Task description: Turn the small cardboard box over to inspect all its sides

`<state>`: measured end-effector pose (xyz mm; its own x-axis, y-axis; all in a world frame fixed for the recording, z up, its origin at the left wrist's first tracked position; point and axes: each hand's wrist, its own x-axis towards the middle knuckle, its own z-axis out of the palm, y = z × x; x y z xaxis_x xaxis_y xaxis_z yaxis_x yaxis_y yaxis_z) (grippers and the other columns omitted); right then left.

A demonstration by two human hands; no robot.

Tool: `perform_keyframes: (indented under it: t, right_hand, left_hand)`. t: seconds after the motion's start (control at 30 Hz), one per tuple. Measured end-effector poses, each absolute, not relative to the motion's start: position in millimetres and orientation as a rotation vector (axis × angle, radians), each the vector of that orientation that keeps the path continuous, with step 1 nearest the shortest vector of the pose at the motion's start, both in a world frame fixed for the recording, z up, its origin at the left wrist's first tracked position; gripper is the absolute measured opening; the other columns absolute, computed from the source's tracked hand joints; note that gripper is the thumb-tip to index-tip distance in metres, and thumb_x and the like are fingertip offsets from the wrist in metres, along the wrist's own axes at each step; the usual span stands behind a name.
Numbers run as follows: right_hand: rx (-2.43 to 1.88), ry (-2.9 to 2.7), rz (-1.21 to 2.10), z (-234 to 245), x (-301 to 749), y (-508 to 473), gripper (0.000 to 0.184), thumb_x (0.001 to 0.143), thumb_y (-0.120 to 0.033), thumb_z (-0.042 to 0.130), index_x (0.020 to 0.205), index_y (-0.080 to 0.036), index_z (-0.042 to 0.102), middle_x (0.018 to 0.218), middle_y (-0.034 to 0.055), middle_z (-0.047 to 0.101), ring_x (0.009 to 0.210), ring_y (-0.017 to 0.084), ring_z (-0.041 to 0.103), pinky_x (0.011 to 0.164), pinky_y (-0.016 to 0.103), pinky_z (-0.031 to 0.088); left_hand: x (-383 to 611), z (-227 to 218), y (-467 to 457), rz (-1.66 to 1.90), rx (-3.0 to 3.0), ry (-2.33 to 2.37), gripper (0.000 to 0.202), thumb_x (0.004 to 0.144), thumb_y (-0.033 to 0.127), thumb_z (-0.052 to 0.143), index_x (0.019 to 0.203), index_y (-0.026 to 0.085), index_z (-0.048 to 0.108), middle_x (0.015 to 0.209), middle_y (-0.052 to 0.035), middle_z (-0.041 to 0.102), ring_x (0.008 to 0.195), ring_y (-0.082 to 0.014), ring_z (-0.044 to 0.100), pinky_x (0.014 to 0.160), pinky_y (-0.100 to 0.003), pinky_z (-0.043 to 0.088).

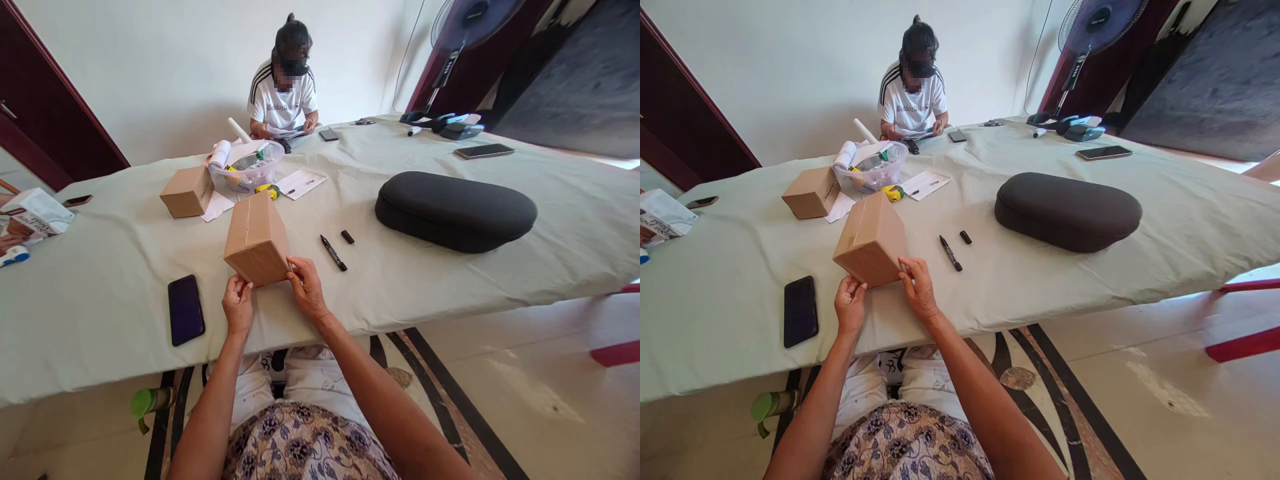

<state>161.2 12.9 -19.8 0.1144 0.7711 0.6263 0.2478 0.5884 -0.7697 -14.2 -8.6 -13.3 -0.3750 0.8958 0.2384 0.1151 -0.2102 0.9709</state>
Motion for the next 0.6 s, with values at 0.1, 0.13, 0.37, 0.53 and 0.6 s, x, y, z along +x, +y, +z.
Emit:
perform_keyframes:
  t: [0.1,0.13,0.37,0.53,0.6]
  right_hand:
    - [-0.962,-1.389,0.482,-24,161,17,0.03,0.097,-0.031,0.049,0.125,-0.027,0.061,0.117,0.0098,0.063,0.097,0.021,0.062,0.082,0.039,0.058]
    - [-0.987,-1.355,0.504,-26,161,18,0.03,0.097,-0.032,0.049,0.124,-0.026,0.061,0.116,0.0097,0.064,0.093,0.02,0.063,0.082,0.039,0.058]
    - [-1.107,-1.137,0.674,-31,160,25,0.032,0.094,-0.038,0.052,0.12,-0.023,0.06,0.116,0.0095,0.067,0.073,0.015,0.065,0.069,0.034,0.059]
    - [-1.104,-1.17,0.645,-33,162,24,0.033,0.093,-0.042,0.054,0.118,-0.023,0.061,0.114,0.0089,0.07,0.073,0.015,0.066,0.074,0.036,0.059]
    - [-1.111,-1.166,0.654,-34,163,24,0.034,0.093,-0.043,0.054,0.119,-0.023,0.061,0.113,0.0085,0.07,0.074,0.016,0.066,0.074,0.036,0.059]
  left_hand:
    - [-12,-9,-11,1.634,1.285,1.469,0.031,0.081,0.036,0.065,0.105,0.018,0.063,0.105,-0.0114,0.075,0.099,-0.0228,0.072,0.092,-0.038,0.056]
    - [-11,-6,-12,1.641,1.319,1.509,0.031,0.082,0.037,0.064,0.106,0.018,0.063,0.103,-0.0109,0.074,0.096,-0.022,0.072,0.089,-0.037,0.056]
    - [12,29,-56,1.713,1.469,1.597,0.023,0.09,0.042,0.062,0.083,0.019,0.059,0.069,0.0015,0.062,0.064,-0.0129,0.061,0.065,-0.025,0.051]
    - [44,92,-101,1.602,1.634,0.941,0.007,0.097,0.024,0.058,0.097,0.02,0.064,0.072,0.0013,0.069,0.065,-0.0101,0.065,0.067,-0.022,0.053]
    - [51,125,-115,1.61,1.588,0.633,0.011,0.099,0.025,0.054,0.103,0.022,0.064,0.074,0.0001,0.07,0.066,-0.012,0.067,0.065,-0.024,0.054]
